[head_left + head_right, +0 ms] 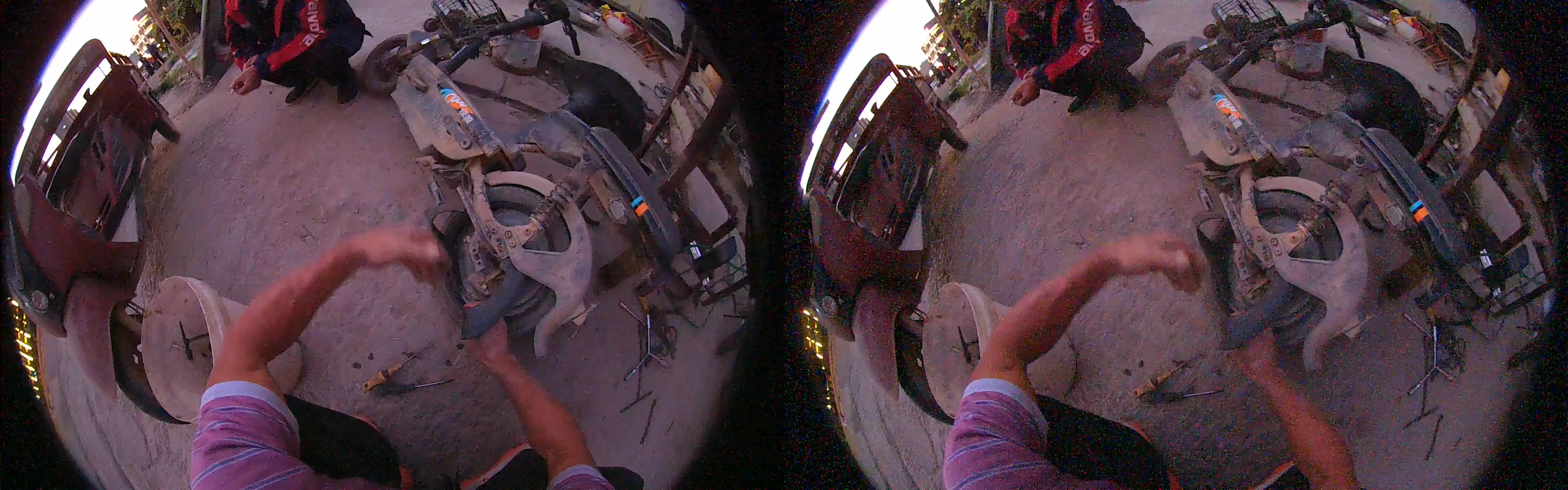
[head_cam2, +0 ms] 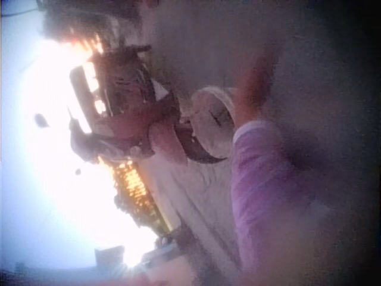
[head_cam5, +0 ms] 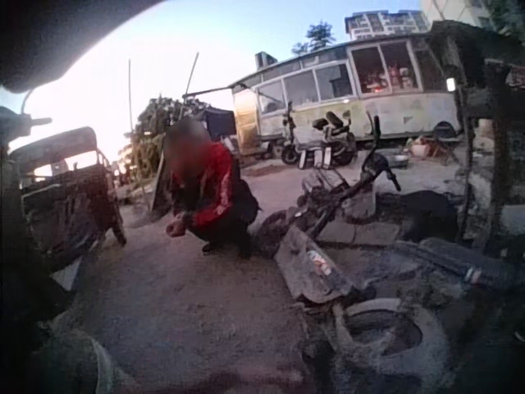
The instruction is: The person uses a screwdriver to adjust and remove components from a motorcycle rear wheel brake assembly. They then install a new brake shoe into the drum and secure it in place.
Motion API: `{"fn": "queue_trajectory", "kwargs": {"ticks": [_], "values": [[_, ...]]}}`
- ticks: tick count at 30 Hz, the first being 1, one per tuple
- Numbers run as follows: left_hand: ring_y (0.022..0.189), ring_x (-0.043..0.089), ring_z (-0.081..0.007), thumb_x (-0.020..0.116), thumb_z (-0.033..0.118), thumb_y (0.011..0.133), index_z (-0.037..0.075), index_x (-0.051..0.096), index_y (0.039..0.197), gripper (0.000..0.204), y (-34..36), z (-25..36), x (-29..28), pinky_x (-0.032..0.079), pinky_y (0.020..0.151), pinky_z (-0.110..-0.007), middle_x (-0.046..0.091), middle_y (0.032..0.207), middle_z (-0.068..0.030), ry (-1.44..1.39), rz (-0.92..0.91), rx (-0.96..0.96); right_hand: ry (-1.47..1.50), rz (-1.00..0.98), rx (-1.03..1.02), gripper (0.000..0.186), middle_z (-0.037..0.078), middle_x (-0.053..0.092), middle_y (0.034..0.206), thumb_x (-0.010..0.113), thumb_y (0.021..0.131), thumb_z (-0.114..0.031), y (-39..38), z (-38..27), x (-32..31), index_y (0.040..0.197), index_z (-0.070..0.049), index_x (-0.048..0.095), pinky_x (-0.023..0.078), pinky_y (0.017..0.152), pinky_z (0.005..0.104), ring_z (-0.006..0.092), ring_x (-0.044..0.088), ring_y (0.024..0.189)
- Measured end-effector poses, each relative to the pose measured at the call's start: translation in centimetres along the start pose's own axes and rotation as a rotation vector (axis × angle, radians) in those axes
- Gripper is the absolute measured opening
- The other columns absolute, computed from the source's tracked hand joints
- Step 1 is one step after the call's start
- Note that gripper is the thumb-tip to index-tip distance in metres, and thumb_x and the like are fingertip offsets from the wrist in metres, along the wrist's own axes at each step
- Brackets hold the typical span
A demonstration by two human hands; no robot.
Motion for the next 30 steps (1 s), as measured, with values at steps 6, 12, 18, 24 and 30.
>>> {"fn": "queue_trajectory", "kwargs": {"ticks": [6, 12, 18, 24, 30], "values": [[0.125, 0.06, -0.0345, 0.07, 0.039, 0.094, 0.004, 0.061, 0.137, 0.056, 3.5, -8.7, 6.2, 0.05, 0.104, -0.046, 0.064, 0.131, -0.0171, 0.975, -0.008, -0.035, -0.837, -0.084, -0.333, 0.044, 0.01, 0.063, 0.131, 0.058, 0.093, -0.043, 0.2, -2.8, 1.3, 0.124, -0.013, 0.062, 0.043, 0.105, 0.0576, 0.0305, 0.055, 0.128], [0.133, 0.051, -0.0374, 0.075, 0.034, 0.083, 0.006, 0.061, 0.134, 0.06, 6.3, -11.2, 6.9, 0.045, 0.109, -0.05, 0.058, 0.134, -0.0173, 1.391, 0.131, 0.205, -0.832, -0.111, -0.24, 0.06, 0.011, 0.059, 0.141, 0.054, 0.093, -0.051, -0.1, -0.9, 0.8, 0.139, -0.012, 0.057, 0.028, 0.118, 0.058, 0.0329, 0.05, 0.137], [0.136, 0.049, -0.0353, 0.07, 0.03, 0.086, 0.006, 0.06, 0.135, 0.055, 7.2, -11.8, 6.3, 0.039, 0.113, -0.051, 0.055, 0.142, -0.0166, 1.538, 0.233, 0.227, -0.974, -0.196, -0.273, 0.067, 0.012, 0.052, 0.153, 0.057, 0.095, -0.049, -1.1, -0.8, 0.6, 0.149, -0.011, 0.05, 0.022, 0.123, 0.0576, 0.0322, 0.043, 0.145], [0.133, 0.051, -0.032, 0.066, 0.027, 0.089, 0.012, 0.062, 0.135, 0.049, 9.4, -12.3, 5.7, 0.04, 0.111, -0.053, 0.058, 0.137, -0.0114, 1.575, 0.186, -0.09, -1.209, -0.088, -0.47, 0.061, 0.014, 0.064, 0.128, 0.077, 0.074, -0.03, -1.5, -4.9, 0.9, 0.129, -0.008, 0.062, 0.038, 0.107, 0.0581, 0.0355, 0.055, 0.128], [0.122, 0.057, -0.0292, 0.066, 0.029, 0.089, 0.016, 0.069, 0.125, 0.038, 10.0, -12.7, 5.0, 0.044, 0.101, -0.054, 0.061, 0.128, -0.0104, 1.655, 0.245, -0.003, -1.446, -0.199, -0.13, 0.055, 0.019, 0.071, 0.119, 0.071, 0.082, -0.051, -1.5, -4.4, -0.7, 0.119, -0.011, 0.077, 0.026, 0.12, 0.0558, 0.0378, 0.051, 0.133]]}}
Point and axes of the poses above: each hand's wrist, its own y-axis towards the middle knuckle, its own x-axis out of the palm, z = x × y, the point moved 5 cm from there along y, towards the middle knuckle
